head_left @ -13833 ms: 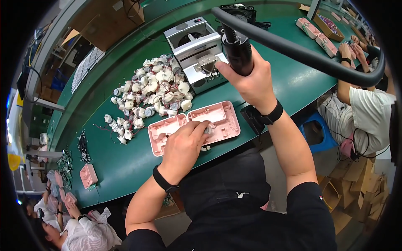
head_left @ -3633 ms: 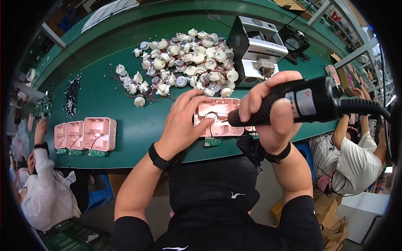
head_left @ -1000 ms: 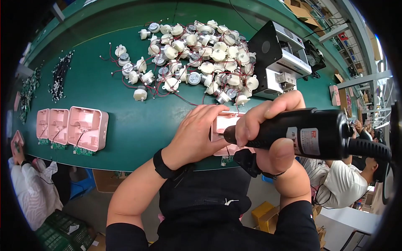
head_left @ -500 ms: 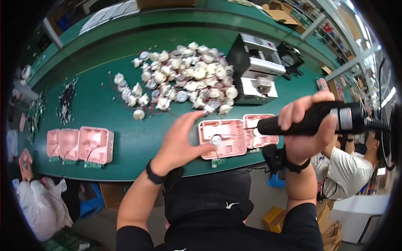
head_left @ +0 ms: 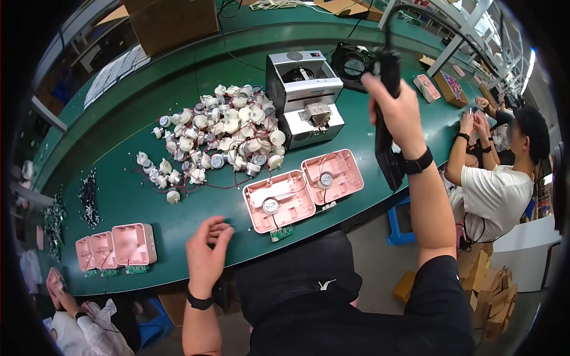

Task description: Assembling small electronic components using an electric screwdriver on a factory production line.

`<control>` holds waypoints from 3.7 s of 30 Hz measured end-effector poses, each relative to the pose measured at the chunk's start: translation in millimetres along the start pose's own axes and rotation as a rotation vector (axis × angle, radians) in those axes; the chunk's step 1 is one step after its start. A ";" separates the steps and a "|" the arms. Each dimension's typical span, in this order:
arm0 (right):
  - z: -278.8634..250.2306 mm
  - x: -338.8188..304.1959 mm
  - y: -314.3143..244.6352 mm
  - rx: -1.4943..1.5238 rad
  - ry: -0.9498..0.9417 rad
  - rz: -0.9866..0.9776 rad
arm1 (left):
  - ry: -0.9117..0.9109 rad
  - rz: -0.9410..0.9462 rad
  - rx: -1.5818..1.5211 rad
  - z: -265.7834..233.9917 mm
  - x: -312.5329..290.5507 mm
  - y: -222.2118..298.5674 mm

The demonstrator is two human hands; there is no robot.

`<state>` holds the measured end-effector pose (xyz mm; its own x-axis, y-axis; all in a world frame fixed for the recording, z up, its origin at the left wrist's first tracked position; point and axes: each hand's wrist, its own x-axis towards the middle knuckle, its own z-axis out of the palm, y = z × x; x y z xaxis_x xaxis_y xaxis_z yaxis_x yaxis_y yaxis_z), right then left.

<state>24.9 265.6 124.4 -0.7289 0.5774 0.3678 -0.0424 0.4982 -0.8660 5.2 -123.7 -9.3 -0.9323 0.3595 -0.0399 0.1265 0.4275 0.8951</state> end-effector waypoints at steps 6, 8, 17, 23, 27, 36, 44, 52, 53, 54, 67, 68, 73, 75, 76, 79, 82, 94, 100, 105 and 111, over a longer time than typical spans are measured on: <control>-23.6 -77.7 48.8 -0.248 -0.355 0.418 | -0.180 -0.086 -0.280 25.0 -5.2 14.5; -32.7 -98.9 55.3 -0.214 -0.356 0.431 | -0.235 -0.062 -0.269 34.1 -4.7 21.3; -75.3 -120.0 76.7 -0.061 -0.217 0.462 | -0.349 -0.007 -0.147 86.5 1.8 63.5; -141.1 -71.5 125.3 -0.044 -0.212 0.520 | -0.556 -0.031 -0.196 166.0 28.1 113.6; -191.4 -23.6 168.8 -0.095 -0.058 0.630 | -0.668 -0.079 -0.442 246.4 65.0 121.8; -203.7 -53.3 185.9 -0.158 0.260 0.148 | -0.478 0.119 -0.434 197.9 42.4 117.3; -150.7 -134.1 122.4 0.218 0.020 0.354 | 0.500 0.291 0.720 -30.5 14.6 22.4; -72.8 -141.8 81.3 0.290 -0.236 0.342 | 0.556 -0.405 1.084 -200.1 -15.3 -73.8; -66.3 -142.4 74.8 0.293 -0.261 0.340 | 0.545 -0.390 1.069 -201.7 -11.5 -79.1; -61.0 -141.6 69.8 0.274 -0.244 0.338 | 0.547 -0.349 1.045 -201.9 -8.8 -84.2; 12.0 -89.6 24.8 0.550 0.006 -0.255 | 0.244 -0.054 0.622 -89.9 -12.4 -20.3; 16.6 -82.8 26.4 0.553 0.010 -0.264 | 0.250 -0.047 0.622 -75.6 -13.9 -12.1; 39.8 -57.6 41.0 0.545 0.094 -0.267 | 0.114 0.061 0.525 -3.1 -5.3 22.0; 46.9 -52.9 44.0 0.522 0.103 -0.157 | 0.142 0.103 0.541 22.9 4.7 28.9; 48.0 -52.6 43.7 0.527 0.097 -0.162 | 0.161 0.146 0.554 33.8 9.0 32.4; 49.4 -50.1 48.8 0.586 0.087 -0.117 | 0.193 0.141 0.566 66.6 22.2 48.8; 49.7 -49.5 50.0 0.568 0.057 -0.129 | 0.192 0.166 0.542 68.2 22.0 59.4; 47.0 -47.8 50.7 0.603 0.097 -0.119 | 0.361 0.307 0.868 -48.4 70.4 -20.6; 47.0 -52.8 51.8 0.567 0.085 -0.135 | 0.160 0.072 0.463 -68.8 63.8 -30.3; 45.8 -47.7 55.7 0.635 0.135 -0.090 | -0.041 -0.303 -0.654 -78.5 34.6 -12.7; 50.3 -39.6 52.0 0.582 0.071 -0.060 | -0.063 -0.371 -0.985 -78.9 16.7 -17.2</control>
<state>17.2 236.1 47.8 -0.6671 0.6110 0.4262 -0.4649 0.1056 -0.8790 -39.4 -190.5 9.6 -0.8334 0.3990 -0.3825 -0.5204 -0.3332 0.7862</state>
